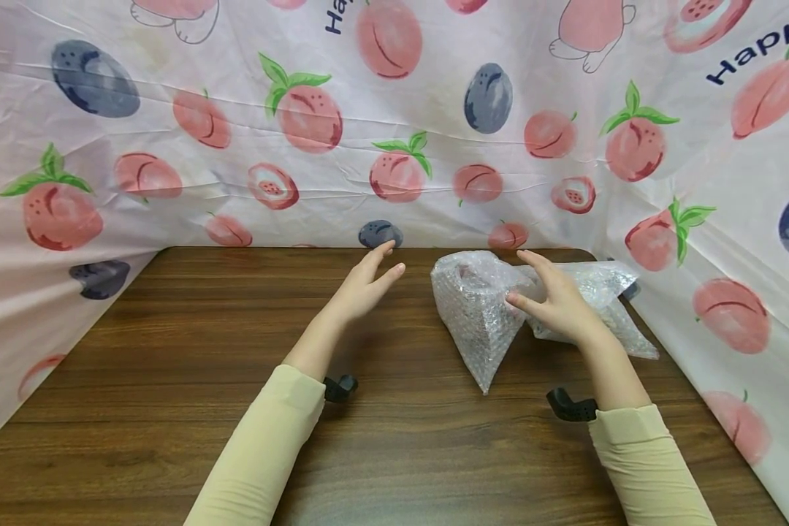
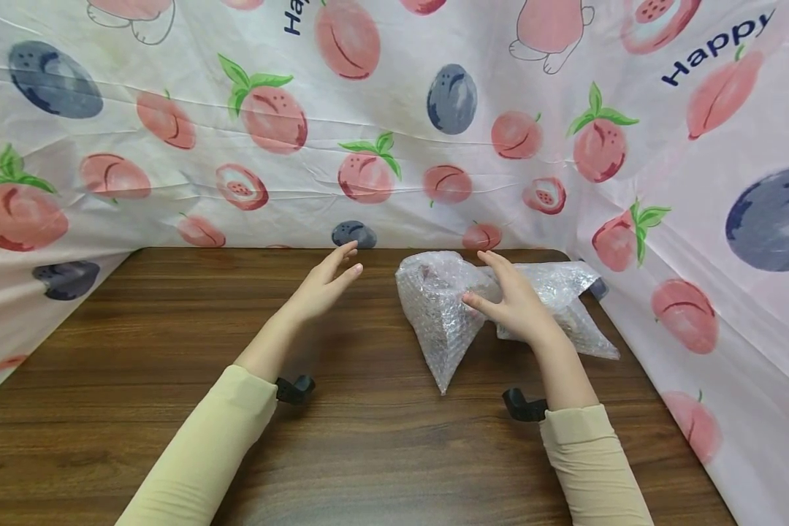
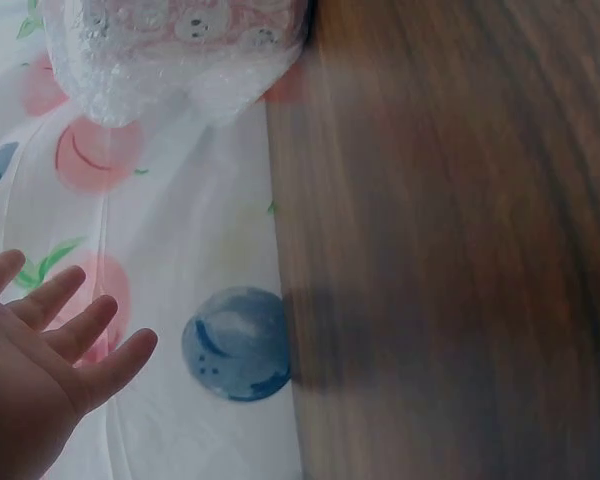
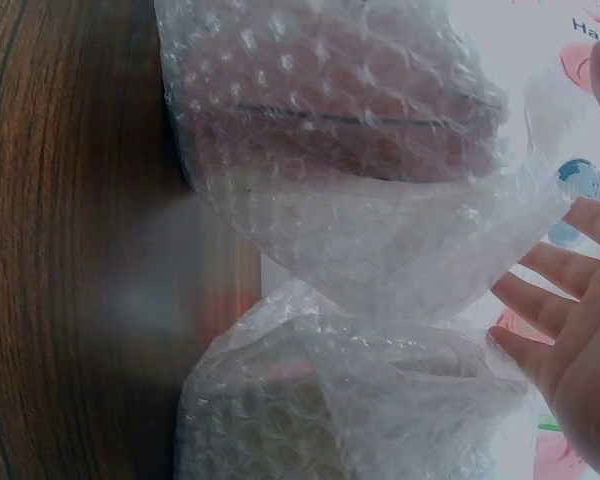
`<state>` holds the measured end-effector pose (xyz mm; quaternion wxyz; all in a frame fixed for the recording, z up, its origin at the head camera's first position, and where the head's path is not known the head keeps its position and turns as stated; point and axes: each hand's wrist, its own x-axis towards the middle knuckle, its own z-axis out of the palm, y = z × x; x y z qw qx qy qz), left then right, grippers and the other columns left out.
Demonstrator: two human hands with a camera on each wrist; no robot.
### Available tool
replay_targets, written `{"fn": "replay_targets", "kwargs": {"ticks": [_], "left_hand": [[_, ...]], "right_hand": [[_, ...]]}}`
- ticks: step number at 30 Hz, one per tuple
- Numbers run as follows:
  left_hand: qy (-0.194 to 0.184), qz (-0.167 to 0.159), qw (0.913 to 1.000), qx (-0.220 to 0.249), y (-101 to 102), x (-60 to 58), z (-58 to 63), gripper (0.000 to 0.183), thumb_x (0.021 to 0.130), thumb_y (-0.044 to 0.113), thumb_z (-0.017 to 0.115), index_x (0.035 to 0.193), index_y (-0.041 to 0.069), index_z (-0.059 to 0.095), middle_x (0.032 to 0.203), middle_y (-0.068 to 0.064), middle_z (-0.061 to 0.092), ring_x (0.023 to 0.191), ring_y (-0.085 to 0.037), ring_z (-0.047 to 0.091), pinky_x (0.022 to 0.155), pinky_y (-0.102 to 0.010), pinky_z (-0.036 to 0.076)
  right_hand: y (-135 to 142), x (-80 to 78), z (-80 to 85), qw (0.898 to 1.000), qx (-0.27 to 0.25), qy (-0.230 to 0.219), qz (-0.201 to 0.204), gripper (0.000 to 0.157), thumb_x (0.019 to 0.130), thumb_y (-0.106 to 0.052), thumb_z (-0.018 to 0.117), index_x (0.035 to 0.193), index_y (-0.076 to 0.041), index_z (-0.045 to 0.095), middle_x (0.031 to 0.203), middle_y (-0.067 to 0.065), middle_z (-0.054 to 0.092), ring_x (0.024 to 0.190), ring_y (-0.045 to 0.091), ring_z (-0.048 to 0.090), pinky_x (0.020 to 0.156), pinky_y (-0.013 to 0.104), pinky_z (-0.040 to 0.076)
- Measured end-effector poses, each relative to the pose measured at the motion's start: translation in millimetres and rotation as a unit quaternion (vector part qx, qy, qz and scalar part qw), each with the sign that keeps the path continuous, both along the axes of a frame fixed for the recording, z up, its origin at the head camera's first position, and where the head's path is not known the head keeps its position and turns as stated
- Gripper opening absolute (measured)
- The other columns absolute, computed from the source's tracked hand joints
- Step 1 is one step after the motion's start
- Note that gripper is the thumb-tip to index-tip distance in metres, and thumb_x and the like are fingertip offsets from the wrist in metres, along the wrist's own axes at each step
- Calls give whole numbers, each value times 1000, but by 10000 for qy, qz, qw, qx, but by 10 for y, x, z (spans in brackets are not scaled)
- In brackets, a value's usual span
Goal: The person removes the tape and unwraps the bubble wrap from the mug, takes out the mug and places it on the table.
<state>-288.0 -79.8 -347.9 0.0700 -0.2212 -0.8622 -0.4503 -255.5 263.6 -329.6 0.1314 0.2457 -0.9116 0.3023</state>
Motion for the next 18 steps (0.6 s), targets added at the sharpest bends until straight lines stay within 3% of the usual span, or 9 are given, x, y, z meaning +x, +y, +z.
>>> {"fn": "replay_targets", "kwargs": {"ticks": [18], "left_hand": [[-206, -167, 9992, 297, 222, 7, -186, 66, 97, 47, 49, 152, 17, 26, 149, -12, 35, 137, -28, 30, 108, -49, 26]], "right_hand": [[-85, 29, -103, 9992, -13, -400, 54, 99, 77, -36, 81, 152, -10, 24, 156, 16, 20, 140, 38, 18, 107, 60, 19]]}}
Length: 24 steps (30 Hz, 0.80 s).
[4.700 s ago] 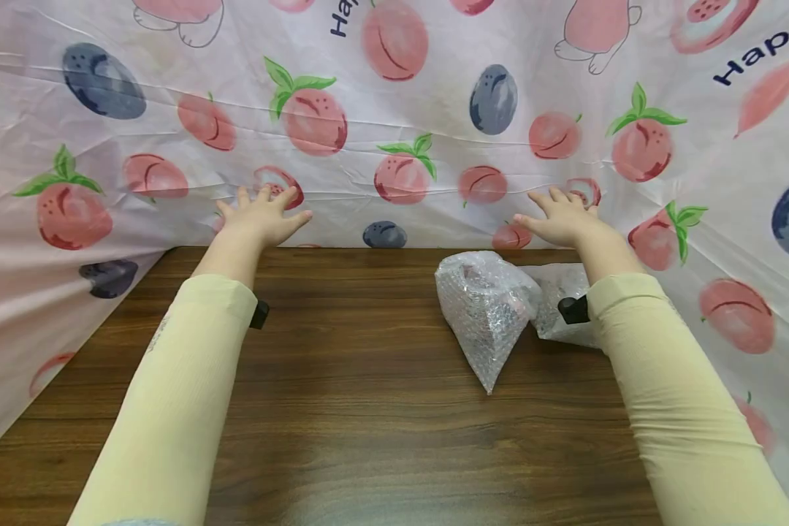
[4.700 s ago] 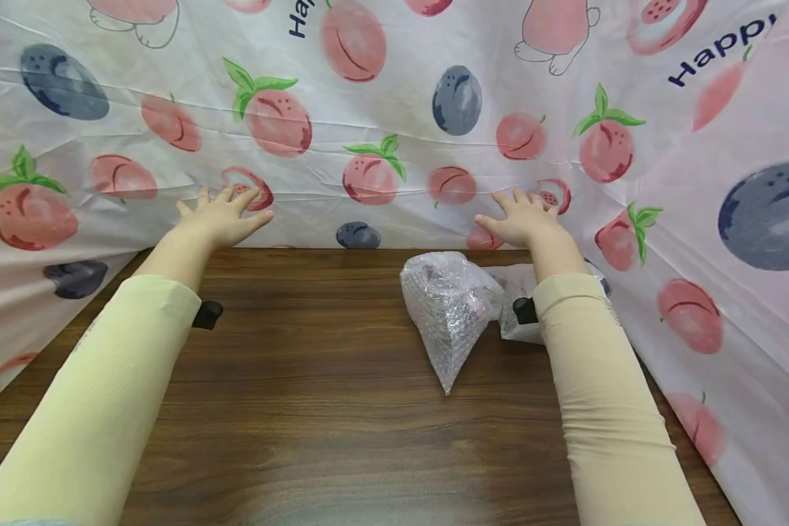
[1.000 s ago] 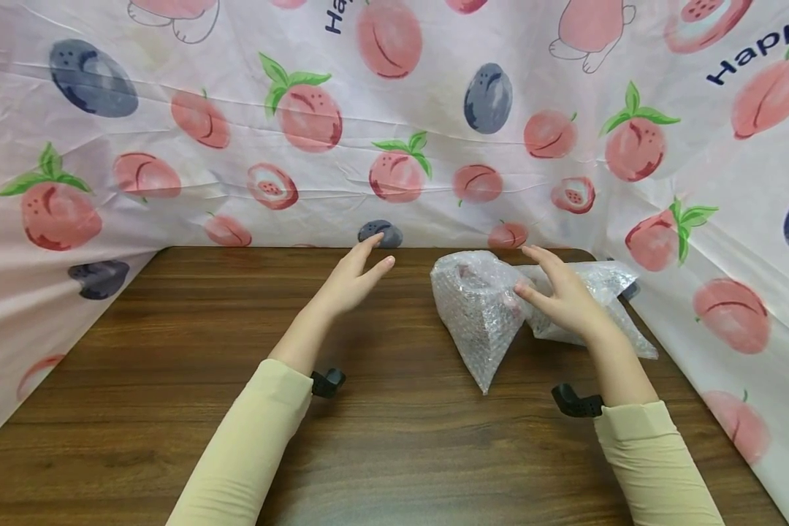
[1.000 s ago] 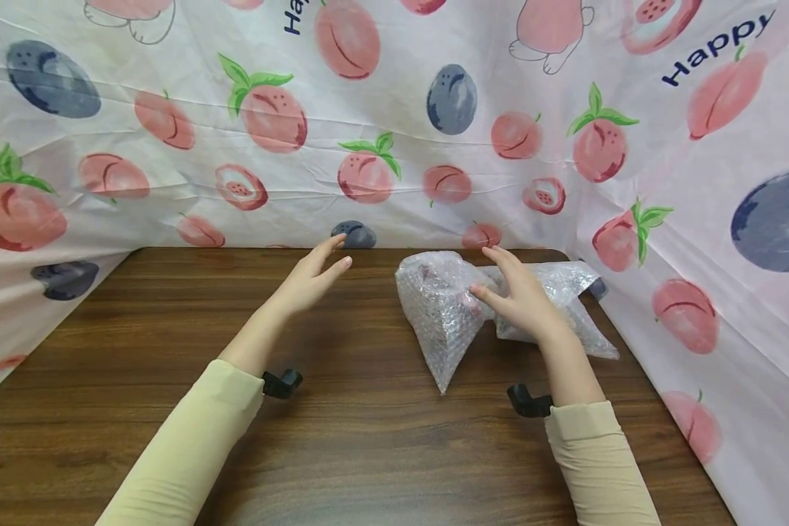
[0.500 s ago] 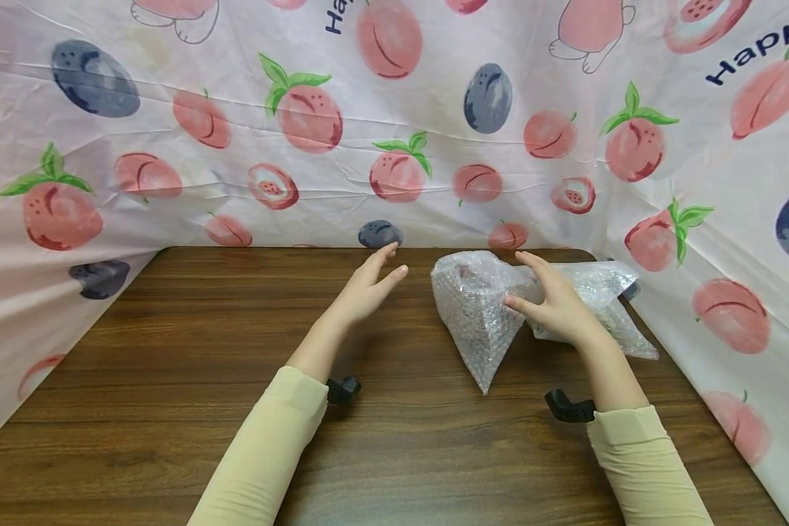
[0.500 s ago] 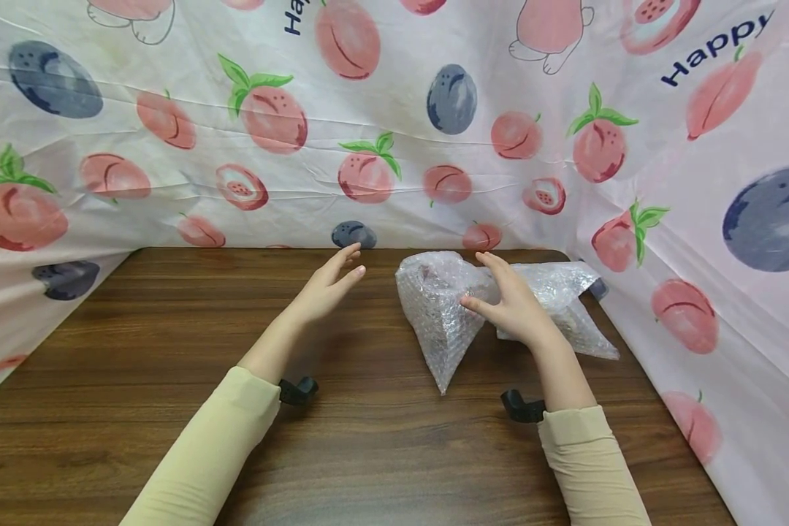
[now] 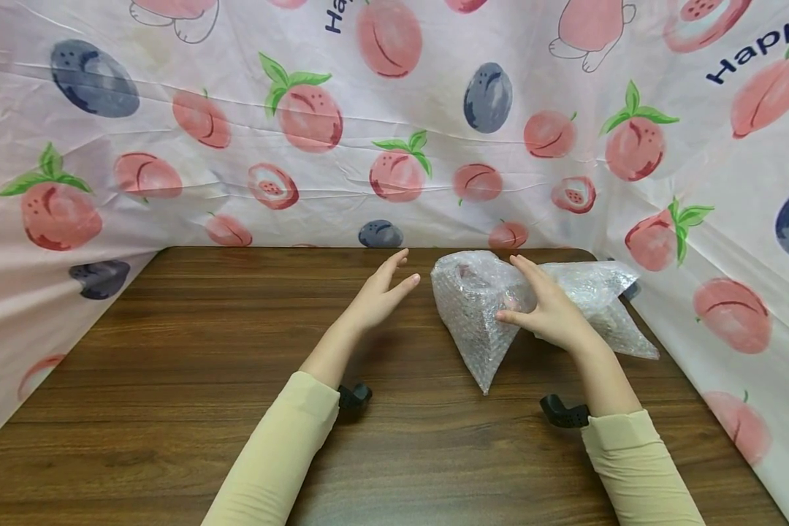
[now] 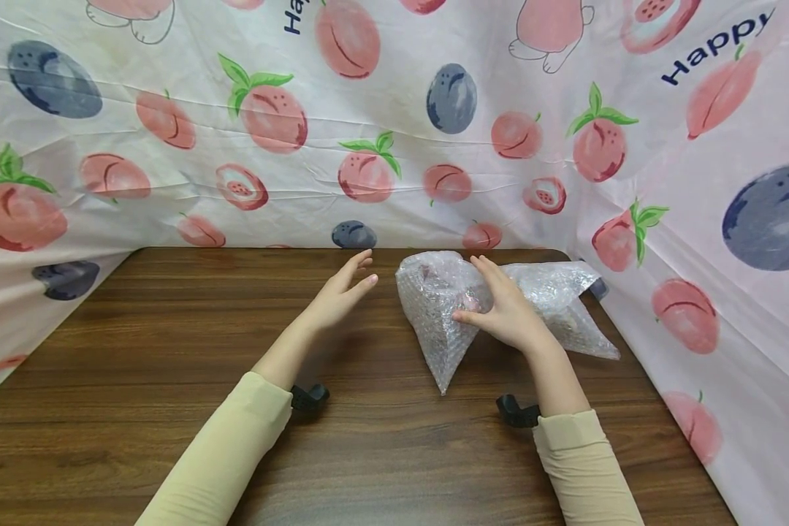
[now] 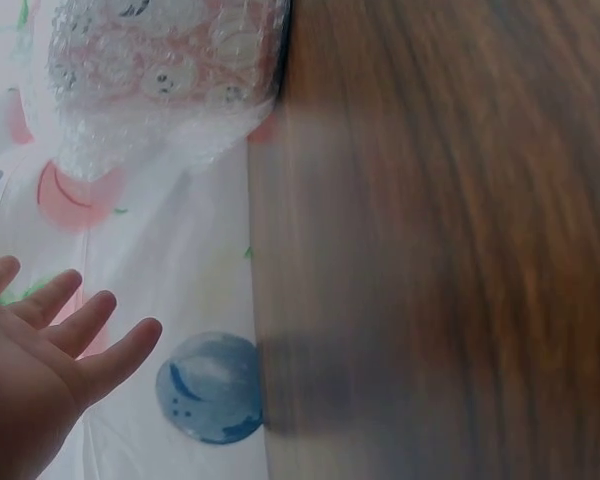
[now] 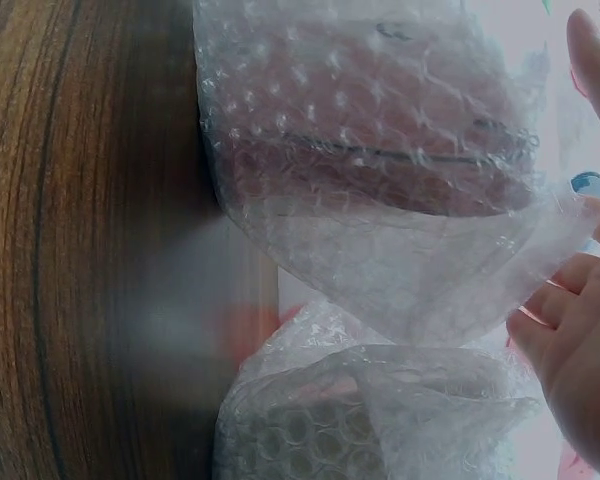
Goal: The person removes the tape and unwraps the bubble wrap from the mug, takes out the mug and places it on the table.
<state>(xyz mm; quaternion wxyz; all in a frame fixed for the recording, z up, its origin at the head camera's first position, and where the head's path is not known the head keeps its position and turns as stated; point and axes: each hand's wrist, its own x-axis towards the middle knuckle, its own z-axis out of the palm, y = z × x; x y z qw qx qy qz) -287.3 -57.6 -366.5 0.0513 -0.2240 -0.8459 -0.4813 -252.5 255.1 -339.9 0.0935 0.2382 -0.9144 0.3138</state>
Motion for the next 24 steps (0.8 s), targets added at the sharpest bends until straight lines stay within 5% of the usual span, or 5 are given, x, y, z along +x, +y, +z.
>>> {"fn": "replay_targets", "kwargs": {"ticks": [11, 24], "left_hand": [[-220, -178, 9991, 317, 173, -22, -90, 70, 96, 45, 53, 153, 18, 22, 150, -13, 32, 135, -33, 32, 107, -50, 30], [-529, -444, 9962, 528, 383, -6, -206, 79, 92, 44, 61, 154, 23, 16, 153, -13, 28, 136, -35, 31, 105, -53, 31]], "right_hand": [[-18, -34, -49, 9999, -101, 28, 64, 108, 71, -32, 86, 153, -12, 19, 158, 14, 12, 141, 39, 15, 106, 64, 17], [-55, -8, -53, 9999, -110, -126, 9, 115, 68, -37, 87, 154, -12, 15, 155, 19, 20, 140, 39, 17, 107, 62, 18]]}}
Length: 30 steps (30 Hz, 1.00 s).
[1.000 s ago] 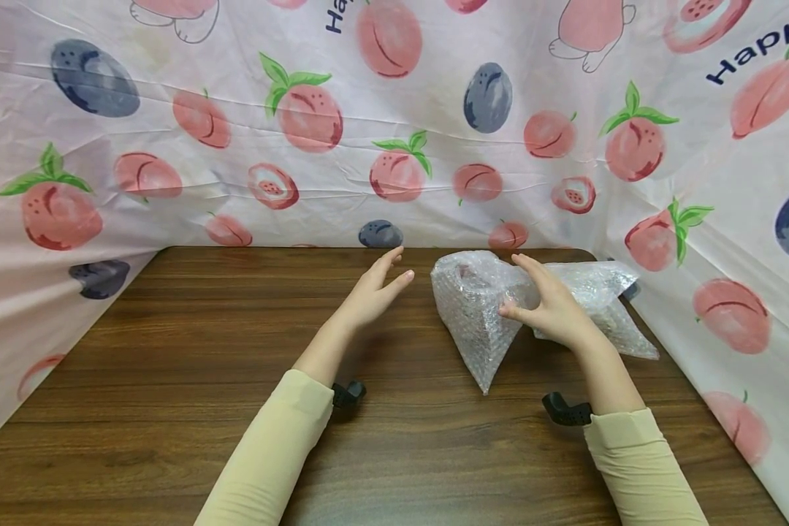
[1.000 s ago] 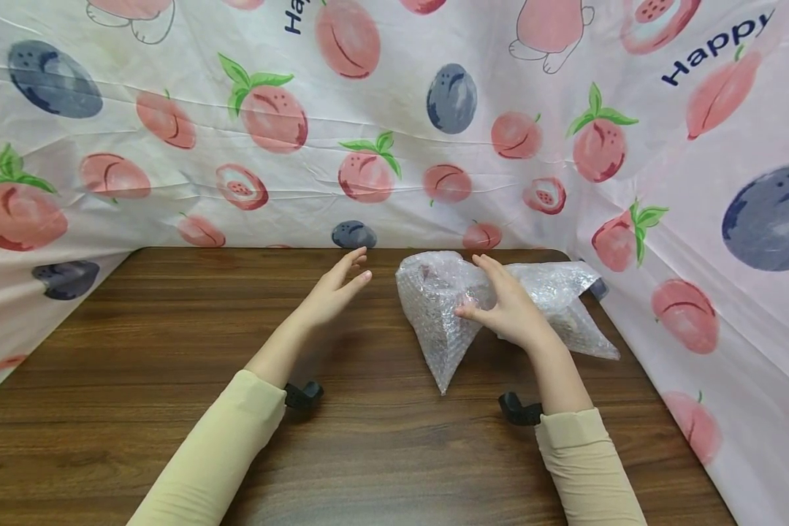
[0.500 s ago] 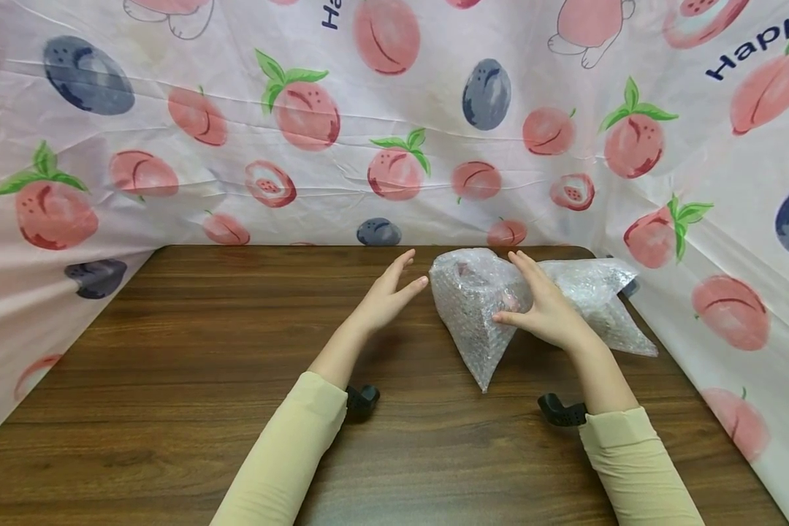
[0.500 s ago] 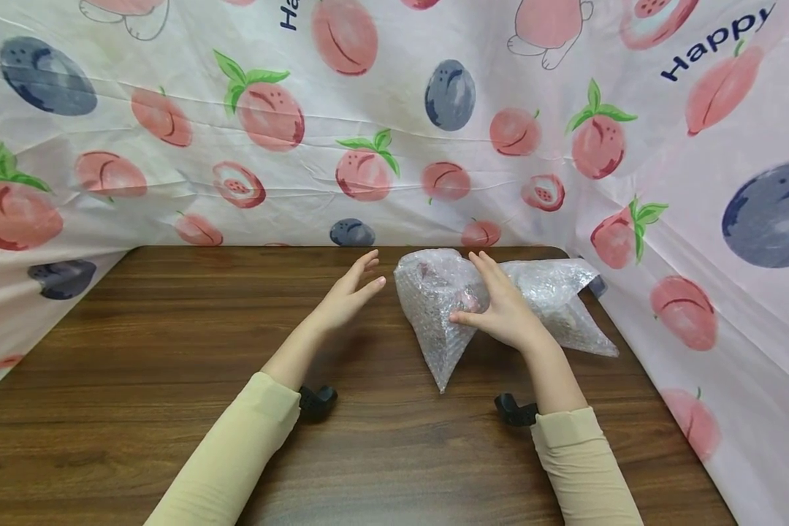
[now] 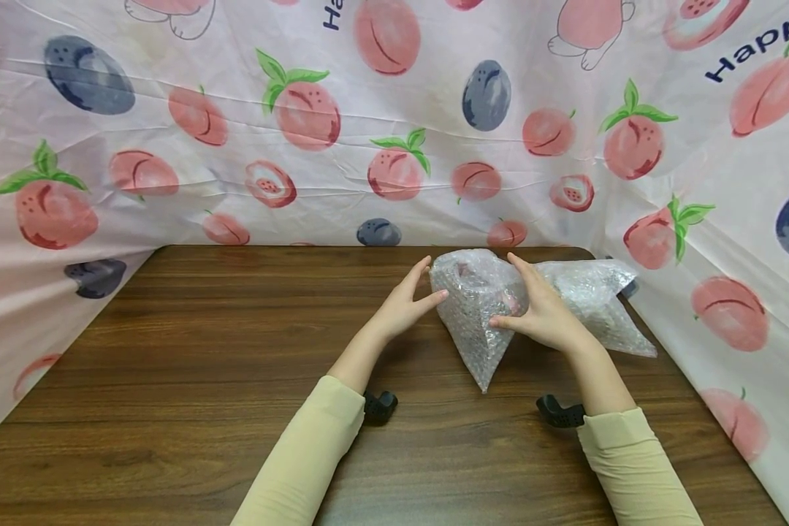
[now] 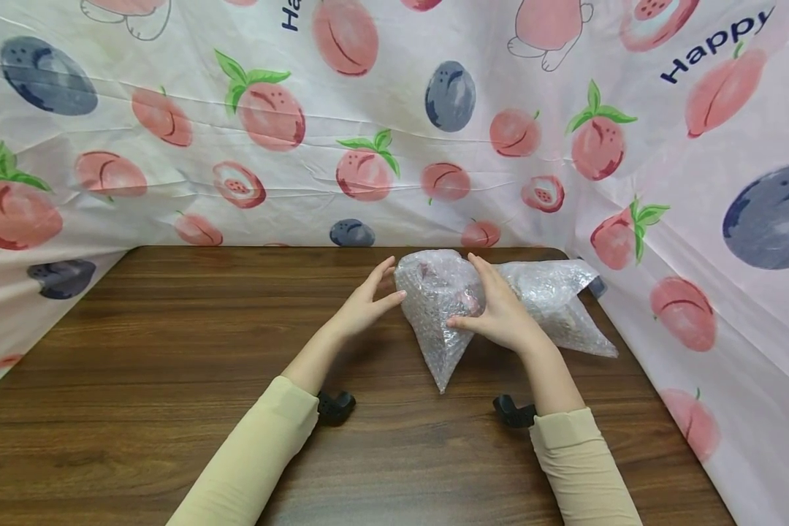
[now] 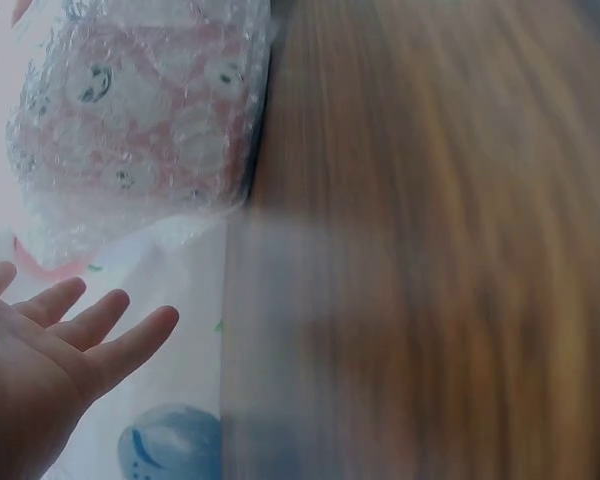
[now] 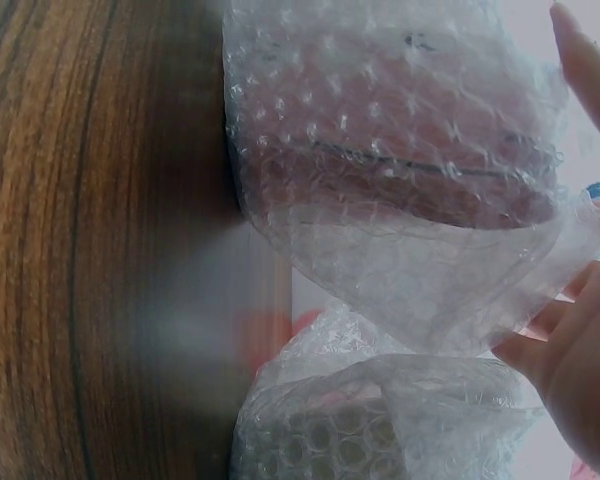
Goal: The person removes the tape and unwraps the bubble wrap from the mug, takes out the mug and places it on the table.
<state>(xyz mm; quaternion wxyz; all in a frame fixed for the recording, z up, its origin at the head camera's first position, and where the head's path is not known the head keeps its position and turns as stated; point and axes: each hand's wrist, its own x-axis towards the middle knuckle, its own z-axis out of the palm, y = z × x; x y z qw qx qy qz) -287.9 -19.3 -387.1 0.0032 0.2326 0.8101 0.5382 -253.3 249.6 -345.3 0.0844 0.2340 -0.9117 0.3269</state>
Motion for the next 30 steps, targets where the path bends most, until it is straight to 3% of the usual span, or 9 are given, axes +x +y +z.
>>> {"fn": "replay_targets", "kwargs": {"ticks": [10, 17, 26, 30], "left_hand": [[-486, -131, 9984, 264, 123, 24, -16, 96, 85, 39, 71, 155, 29, 6, 156, -8, 20, 135, -30, 35, 103, -51, 35], [-600, -282, 9970, 396, 201, 30, -55, 106, 83, 31, 76, 154, 29, -2, 159, -8, 9, 135, -36, 32, 103, -50, 36], [-721, -348, 9933, 836, 259, -6, -107, 112, 81, 20, 78, 153, 30, -7, 155, -15, 20, 127, -31, 44, 100, -41, 41], [-843, -407, 9906, 999, 274, -19, -120, 114, 81, 16, 78, 153, 30, -9, 155, -15, 18, 130, -31, 40, 101, -41, 39]], "right_hand": [[-17, -2, -14, 9999, -78, 54, -52, 121, 66, -37, 89, 154, -12, 11, 154, 21, 20, 139, 38, 19, 108, 59, 19], [-20, -3, -16, 9999, -109, -19, -32, 125, 66, -39, 88, 154, -10, 4, 155, 20, 17, 140, 39, 17, 109, 59, 17], [-23, -19, -32, 9993, -189, -291, -158, 125, 68, -38, 88, 154, -6, 2, 154, 22, 19, 139, 40, 20, 109, 58, 18], [-25, -18, -29, 9990, -78, -382, -236, 123, 68, -39, 87, 153, -3, 6, 154, 23, 18, 139, 41, 19, 109, 57, 18]]}}
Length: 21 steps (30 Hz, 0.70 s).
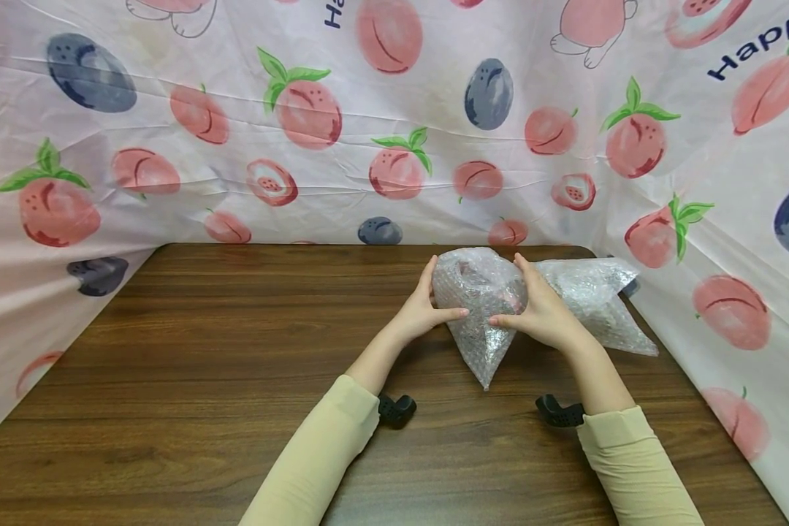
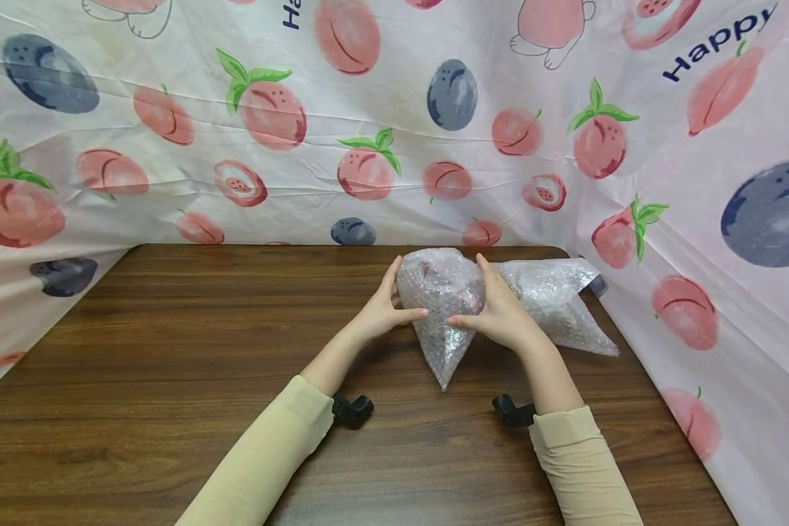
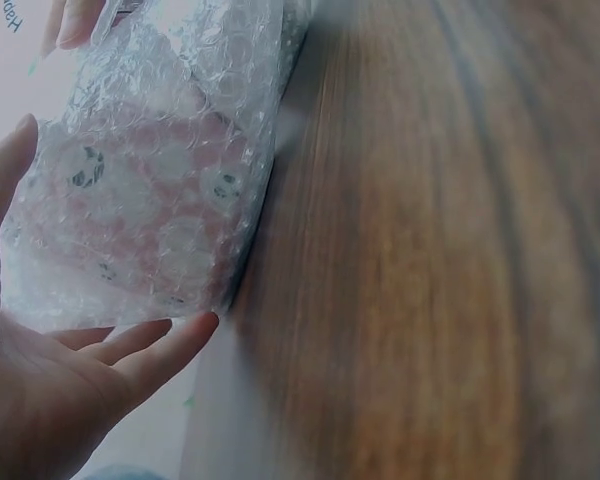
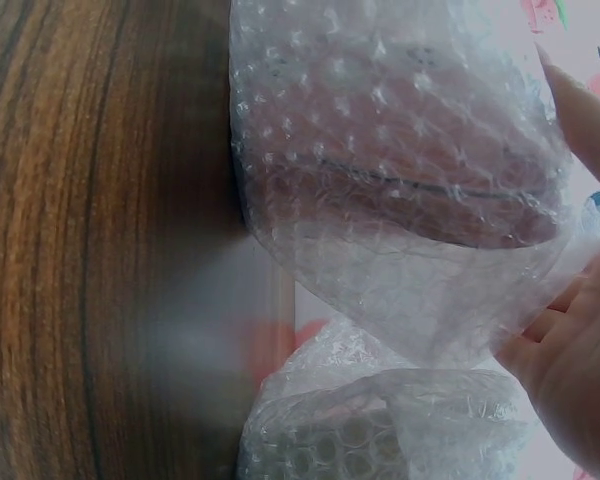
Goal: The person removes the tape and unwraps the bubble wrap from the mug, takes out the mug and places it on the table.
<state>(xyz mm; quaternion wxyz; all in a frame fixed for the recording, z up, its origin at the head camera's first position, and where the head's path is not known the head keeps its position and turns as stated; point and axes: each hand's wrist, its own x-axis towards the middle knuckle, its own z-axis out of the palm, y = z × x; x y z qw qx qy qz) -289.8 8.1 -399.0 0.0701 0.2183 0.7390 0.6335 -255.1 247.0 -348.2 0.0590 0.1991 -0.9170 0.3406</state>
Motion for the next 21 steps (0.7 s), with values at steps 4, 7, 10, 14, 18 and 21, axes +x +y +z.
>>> {"fn": "replay_targets", "kwargs": {"ticks": [4, 7, 10, 14, 18, 21], "left_hand": [[-183, -125, 9995, 229, 21, -8, -20, 117, 80, 10, 78, 152, 30, -12, 157, -14, 13, 133, -33, 35, 99, -46, 41], [-434, -174, 9981, 413, 37, -3, -33, 118, 80, 8, 78, 151, 36, -12, 156, -13, 16, 130, -34, 38, 88, -54, 47], [-668, -136, 9962, 539, 50, 6, -40, 118, 79, 10, 79, 150, 42, -10, 154, -13, 23, 126, -35, 43, 80, -58, 50], [-730, -15, 9953, 642, 63, 17, -45, 116, 79, 12, 80, 151, 44, -5, 149, -14, 32, 123, -34, 47, 79, -55, 51], [-672, 77, 9952, 703, 70, 22, -51, 114, 78, 13, 81, 151, 43, -2, 146, -15, 35, 120, -33, 50, 78, -55, 51], [-637, 159, 9953, 716, 74, 29, -47, 114, 78, 15, 81, 152, 42, 0, 143, -16, 38, 117, -33, 52, 77, -56, 51]], "right_hand": [[2, 2, 0, 9999, 138, 5, -52, 118, 69, -39, 87, 152, -1, 12, 152, 26, 21, 138, 42, 20, 109, 57, 18], [2, 6, -4, 9998, 174, 50, -57, 114, 69, -38, 86, 151, 0, 17, 150, 26, 25, 137, 42, 23, 108, 58, 20], [-1, 10, -9, 9998, 159, 85, -37, 110, 70, -38, 86, 150, 0, 20, 149, 25, 28, 136, 41, 25, 108, 58, 21], [-11, 12, -14, 9998, 149, 149, 8, 106, 72, -36, 85, 150, -1, 21, 148, 25, 29, 136, 41, 27, 107, 57, 22], [-28, 17, -13, 9997, 152, 209, 47, 104, 74, -33, 84, 150, -1, 21, 148, 25, 29, 136, 41, 27, 107, 57, 23], [-42, 21, -8, 9994, 166, 289, 67, 102, 75, -31, 83, 150, 0, 21, 148, 26, 29, 135, 41, 27, 107, 57, 23]]}}
